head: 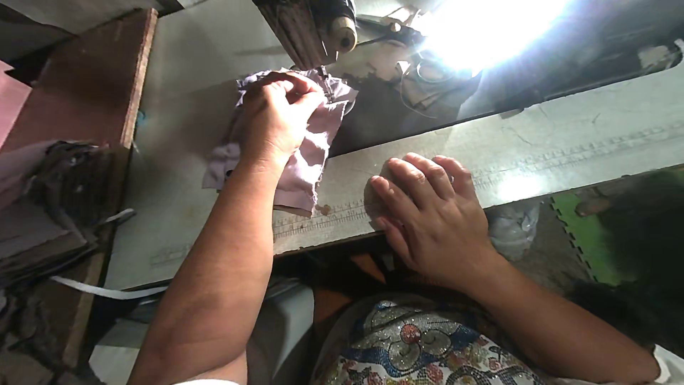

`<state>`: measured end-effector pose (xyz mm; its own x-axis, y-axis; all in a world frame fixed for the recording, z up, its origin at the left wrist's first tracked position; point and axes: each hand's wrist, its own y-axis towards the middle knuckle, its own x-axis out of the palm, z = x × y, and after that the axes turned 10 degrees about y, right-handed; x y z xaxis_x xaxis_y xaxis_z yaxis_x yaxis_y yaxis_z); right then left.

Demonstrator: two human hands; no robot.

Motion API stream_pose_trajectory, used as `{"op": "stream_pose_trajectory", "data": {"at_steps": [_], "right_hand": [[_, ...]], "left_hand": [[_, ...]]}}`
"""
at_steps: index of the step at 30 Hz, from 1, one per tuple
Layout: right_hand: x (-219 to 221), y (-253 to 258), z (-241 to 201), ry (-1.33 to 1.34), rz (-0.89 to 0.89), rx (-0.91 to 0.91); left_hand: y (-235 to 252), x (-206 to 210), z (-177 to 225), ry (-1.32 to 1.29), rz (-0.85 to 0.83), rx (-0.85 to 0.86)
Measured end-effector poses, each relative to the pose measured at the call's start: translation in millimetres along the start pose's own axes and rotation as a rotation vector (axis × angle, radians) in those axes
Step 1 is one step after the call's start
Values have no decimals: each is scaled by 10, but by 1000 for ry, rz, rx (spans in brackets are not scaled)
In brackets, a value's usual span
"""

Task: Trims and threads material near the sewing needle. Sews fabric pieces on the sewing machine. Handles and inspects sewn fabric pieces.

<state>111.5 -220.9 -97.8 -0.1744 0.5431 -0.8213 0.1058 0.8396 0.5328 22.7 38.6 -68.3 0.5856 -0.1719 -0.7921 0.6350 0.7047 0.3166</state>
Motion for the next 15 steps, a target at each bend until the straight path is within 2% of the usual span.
{"op": "stream_pose_trajectory", "data": {"at_steps": [15], "right_hand": [[2, 2, -4, -14, 12, -3]], "left_hand": [[2, -17, 50, 34, -15, -7]]}}
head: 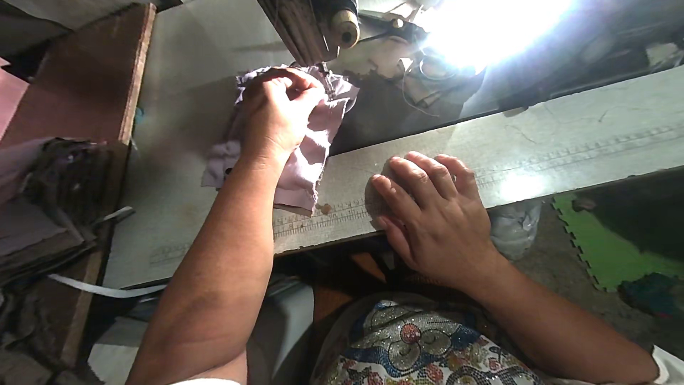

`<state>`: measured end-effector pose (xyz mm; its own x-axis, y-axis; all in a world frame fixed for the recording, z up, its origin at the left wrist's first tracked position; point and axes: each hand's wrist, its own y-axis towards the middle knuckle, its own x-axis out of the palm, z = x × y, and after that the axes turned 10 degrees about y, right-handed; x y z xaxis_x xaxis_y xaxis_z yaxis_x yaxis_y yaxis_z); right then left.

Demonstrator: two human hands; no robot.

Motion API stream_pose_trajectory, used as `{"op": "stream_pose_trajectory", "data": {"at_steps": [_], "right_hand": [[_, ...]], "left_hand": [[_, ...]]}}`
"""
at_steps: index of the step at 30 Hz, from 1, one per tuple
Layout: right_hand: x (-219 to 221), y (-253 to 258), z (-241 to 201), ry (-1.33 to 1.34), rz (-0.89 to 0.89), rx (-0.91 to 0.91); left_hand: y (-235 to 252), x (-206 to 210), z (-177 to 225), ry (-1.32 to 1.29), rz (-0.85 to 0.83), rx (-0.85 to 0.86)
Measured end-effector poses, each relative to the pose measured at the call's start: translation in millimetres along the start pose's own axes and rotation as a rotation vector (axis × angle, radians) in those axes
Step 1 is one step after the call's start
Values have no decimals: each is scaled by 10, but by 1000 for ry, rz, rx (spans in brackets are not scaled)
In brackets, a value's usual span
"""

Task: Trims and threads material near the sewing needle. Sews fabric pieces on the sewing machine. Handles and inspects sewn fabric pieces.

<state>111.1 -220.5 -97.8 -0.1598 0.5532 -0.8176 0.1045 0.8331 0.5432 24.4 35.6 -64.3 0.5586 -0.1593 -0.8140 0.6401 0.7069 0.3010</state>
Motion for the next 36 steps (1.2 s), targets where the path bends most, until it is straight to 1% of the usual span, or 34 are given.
{"op": "stream_pose_trajectory", "data": {"at_steps": [10, 16, 36], "right_hand": [[-2, 0, 3, 8, -5, -1], [1, 2, 0, 1, -3, 2], [1, -2, 0, 4, -5, 3]], "left_hand": [[5, 2, -19, -46, 14, 1], [10, -9, 2, 8, -3, -25], [17, 7, -13, 13, 2, -10]]}}
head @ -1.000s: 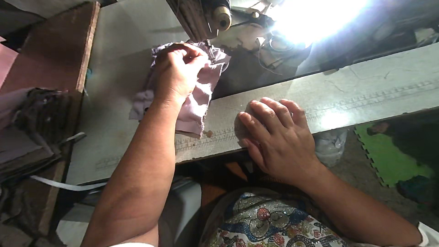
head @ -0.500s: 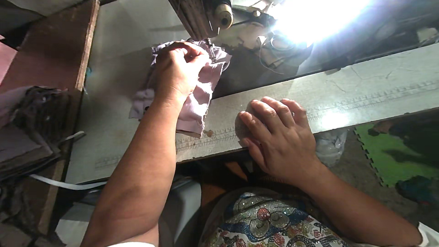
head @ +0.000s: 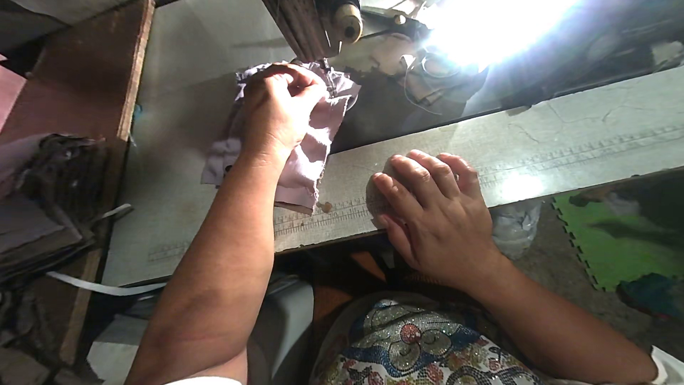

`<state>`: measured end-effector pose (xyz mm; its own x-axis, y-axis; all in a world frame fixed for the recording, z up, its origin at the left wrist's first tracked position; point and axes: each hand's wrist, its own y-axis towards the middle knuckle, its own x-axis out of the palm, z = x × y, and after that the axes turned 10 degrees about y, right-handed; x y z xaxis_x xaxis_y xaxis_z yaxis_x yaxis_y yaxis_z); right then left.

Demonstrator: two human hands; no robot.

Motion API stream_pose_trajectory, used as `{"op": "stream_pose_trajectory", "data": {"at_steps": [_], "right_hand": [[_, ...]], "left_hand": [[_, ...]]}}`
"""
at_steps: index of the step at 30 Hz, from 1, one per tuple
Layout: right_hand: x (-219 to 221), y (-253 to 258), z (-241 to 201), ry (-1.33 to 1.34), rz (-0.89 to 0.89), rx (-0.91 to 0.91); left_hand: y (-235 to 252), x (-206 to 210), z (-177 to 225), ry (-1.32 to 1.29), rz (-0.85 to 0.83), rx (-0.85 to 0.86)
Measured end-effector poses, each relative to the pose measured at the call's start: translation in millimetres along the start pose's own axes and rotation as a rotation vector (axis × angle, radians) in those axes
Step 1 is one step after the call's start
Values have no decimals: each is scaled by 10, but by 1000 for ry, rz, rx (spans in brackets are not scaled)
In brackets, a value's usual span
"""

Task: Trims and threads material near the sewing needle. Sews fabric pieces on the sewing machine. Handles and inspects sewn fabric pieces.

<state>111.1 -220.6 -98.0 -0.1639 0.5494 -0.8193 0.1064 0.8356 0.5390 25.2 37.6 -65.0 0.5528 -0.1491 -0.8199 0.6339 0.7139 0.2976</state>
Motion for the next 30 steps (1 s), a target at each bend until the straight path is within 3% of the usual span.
{"op": "stream_pose_trajectory", "data": {"at_steps": [9, 12, 17, 20, 25, 30], "right_hand": [[0, -4, -8, 6, -3, 3], [-117, 66, -6, 89, -87, 31], [-419, 884, 292, 354, -381, 182], [-106, 1275, 450, 265, -372, 198], [-36, 883, 40, 115, -359, -44], [23, 356, -188, 152, -243, -41]], "left_hand": [[27, 37, -25, -3, 3, 20], [12, 30, 12, -10, 12, 40], [2, 30, 14, -40, 0, 9], [-27, -25, 42, -40, -63, -41], [-22, -8, 18, -100, 4, 54], [-3, 22, -20, -105, 6, 84]]}}
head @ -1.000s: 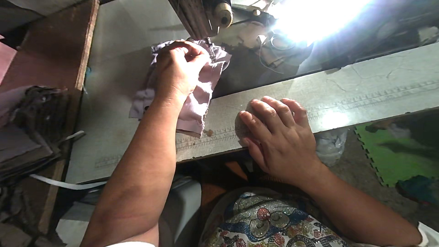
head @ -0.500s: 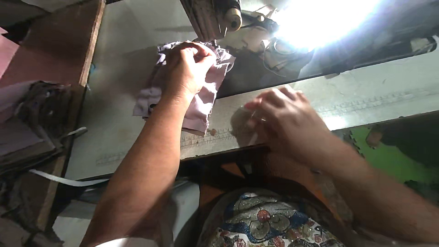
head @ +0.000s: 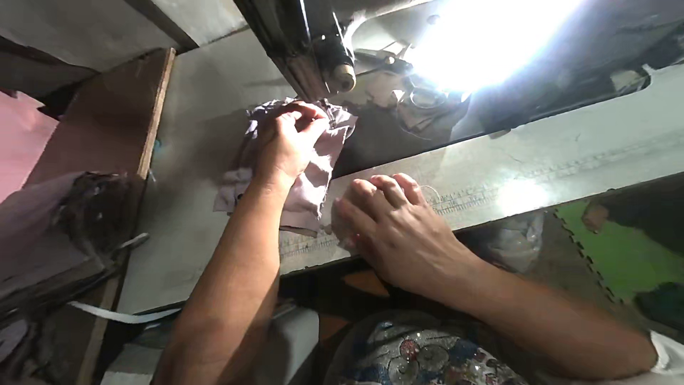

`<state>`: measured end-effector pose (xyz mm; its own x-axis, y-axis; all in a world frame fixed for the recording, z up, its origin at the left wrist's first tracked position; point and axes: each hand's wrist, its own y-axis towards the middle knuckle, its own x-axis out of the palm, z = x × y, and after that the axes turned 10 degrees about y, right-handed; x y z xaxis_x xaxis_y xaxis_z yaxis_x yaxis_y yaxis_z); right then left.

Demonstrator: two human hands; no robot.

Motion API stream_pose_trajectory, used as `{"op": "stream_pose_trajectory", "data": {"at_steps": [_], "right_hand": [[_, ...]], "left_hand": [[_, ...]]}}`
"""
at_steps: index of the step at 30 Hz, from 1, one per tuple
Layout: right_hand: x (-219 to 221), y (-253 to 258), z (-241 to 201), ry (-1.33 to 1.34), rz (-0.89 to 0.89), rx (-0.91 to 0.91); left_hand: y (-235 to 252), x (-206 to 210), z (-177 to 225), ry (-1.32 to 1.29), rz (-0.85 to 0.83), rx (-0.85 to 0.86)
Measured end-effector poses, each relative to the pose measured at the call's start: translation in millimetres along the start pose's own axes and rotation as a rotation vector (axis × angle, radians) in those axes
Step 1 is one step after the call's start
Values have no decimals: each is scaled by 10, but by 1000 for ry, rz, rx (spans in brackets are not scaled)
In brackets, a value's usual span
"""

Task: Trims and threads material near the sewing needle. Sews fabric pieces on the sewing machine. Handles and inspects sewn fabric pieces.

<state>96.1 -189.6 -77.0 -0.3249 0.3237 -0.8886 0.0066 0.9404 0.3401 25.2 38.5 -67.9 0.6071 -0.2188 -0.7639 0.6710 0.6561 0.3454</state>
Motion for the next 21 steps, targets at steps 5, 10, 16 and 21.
{"op": "stream_pose_trajectory", "data": {"at_steps": [5, 10, 16, 21], "right_hand": [[29, 3, 8, -10, 39, -3], [19, 7, 7, 25, 34, -3], [27, -1, 14, 67, 38, -11], [42, -2, 14, 69, 50, -17]], "left_hand": [[2, 28, 13, 16, -12, -13], [-9, 21, 38, -23, -31, -76], [-32, 23, 42, -76, 0, -54], [-36, 24, 58, -93, 8, -73]]}}
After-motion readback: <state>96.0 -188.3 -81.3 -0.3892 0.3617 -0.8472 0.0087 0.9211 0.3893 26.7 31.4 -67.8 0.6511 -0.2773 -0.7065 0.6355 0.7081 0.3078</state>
